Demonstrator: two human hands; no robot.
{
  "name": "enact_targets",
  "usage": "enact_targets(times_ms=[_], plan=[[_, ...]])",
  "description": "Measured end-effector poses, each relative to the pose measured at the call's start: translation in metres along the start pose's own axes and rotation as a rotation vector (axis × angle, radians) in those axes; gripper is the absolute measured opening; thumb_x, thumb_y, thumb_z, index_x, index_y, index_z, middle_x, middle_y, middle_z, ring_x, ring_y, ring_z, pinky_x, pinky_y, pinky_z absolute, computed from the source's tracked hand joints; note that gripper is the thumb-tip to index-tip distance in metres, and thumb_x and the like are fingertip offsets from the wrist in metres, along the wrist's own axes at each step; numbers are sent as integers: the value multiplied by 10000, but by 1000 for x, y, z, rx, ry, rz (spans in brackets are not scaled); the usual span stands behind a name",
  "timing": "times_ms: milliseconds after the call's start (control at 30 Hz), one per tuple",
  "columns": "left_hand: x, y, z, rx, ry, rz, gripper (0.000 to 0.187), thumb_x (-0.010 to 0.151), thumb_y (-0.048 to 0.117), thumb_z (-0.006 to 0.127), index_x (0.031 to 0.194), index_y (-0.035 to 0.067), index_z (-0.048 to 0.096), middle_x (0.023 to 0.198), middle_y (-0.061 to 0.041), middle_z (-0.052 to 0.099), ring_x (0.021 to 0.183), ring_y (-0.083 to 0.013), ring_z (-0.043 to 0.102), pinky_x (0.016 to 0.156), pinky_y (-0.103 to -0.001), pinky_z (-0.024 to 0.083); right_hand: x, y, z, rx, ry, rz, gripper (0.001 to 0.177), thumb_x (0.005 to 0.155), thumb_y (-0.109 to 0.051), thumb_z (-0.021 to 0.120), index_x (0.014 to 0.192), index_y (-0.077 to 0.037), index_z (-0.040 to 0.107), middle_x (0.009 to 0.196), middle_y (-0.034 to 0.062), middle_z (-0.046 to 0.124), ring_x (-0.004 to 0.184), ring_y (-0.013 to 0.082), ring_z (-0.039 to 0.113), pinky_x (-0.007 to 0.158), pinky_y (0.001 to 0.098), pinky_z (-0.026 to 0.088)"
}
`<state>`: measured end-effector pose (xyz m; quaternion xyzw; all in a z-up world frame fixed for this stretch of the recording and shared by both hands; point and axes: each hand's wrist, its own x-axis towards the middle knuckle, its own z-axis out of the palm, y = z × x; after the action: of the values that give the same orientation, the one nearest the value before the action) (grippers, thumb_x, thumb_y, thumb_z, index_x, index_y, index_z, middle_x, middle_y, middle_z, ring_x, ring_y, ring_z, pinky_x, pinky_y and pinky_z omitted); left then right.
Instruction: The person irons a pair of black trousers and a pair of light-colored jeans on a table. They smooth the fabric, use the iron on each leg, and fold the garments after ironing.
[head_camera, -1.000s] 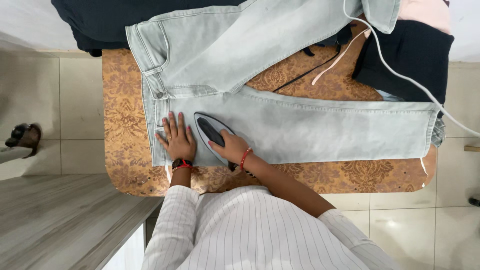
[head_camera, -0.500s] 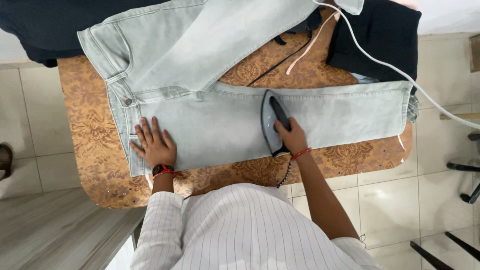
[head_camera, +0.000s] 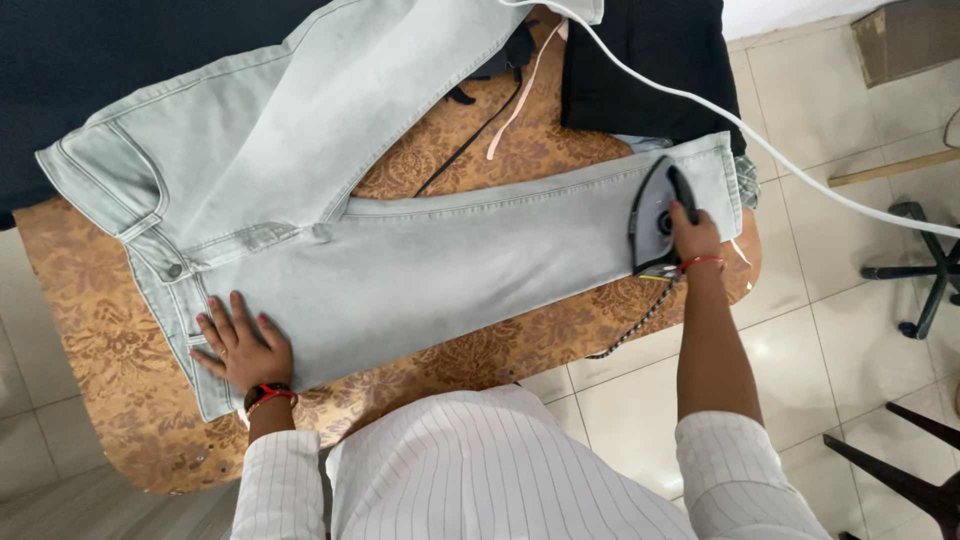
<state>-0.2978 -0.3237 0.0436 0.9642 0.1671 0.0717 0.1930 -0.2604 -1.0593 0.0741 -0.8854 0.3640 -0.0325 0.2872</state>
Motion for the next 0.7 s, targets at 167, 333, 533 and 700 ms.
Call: enact_targets(times_ms=[167, 333, 533, 700], plan=[[-1, -1, 5, 21, 15, 6, 551, 1084, 377, 404, 1608, 212, 446, 1710, -111, 322, 1589, -362, 218, 1220, -686, 8, -18, -24, -13, -17, 33, 55, 627, 910, -585, 707, 1066, 20, 665, 829, 192, 706, 769, 316, 706, 714, 436, 529], [0, 0, 7, 32, 18, -4, 555, 1087, 382, 394, 1609, 198, 444, 1707, -118, 322, 1583, -364, 215, 1210, -693, 6, -163, -134, 33, 14, -351, -47, 564, 888, -546, 692, 1019, 2, 656, 777, 195, 699, 695, 311, 698, 639, 432, 532], [1, 5, 3, 43, -8, -8, 559, 1083, 366, 382, 1610, 189, 445, 1707, -128, 320, 1582, -371, 208, 1208, -689, 11, -277, -220, 105, -185, -917, -589, 596, 915, -644, 598, 1188, -114, 598, 861, 168, 740, 772, 332, 730, 691, 463, 573], [-2, 10, 1, 43, 4, -28, 554, 1081, 363, 396, 1604, 192, 461, 1711, -118, 330, 1593, -360, 212, 1222, -670, 16, -249, -196, 96, -240, -822, -339, 621, 895, -655, 575, 1227, -130, 574, 892, 176, 736, 800, 358, 735, 698, 489, 574]])
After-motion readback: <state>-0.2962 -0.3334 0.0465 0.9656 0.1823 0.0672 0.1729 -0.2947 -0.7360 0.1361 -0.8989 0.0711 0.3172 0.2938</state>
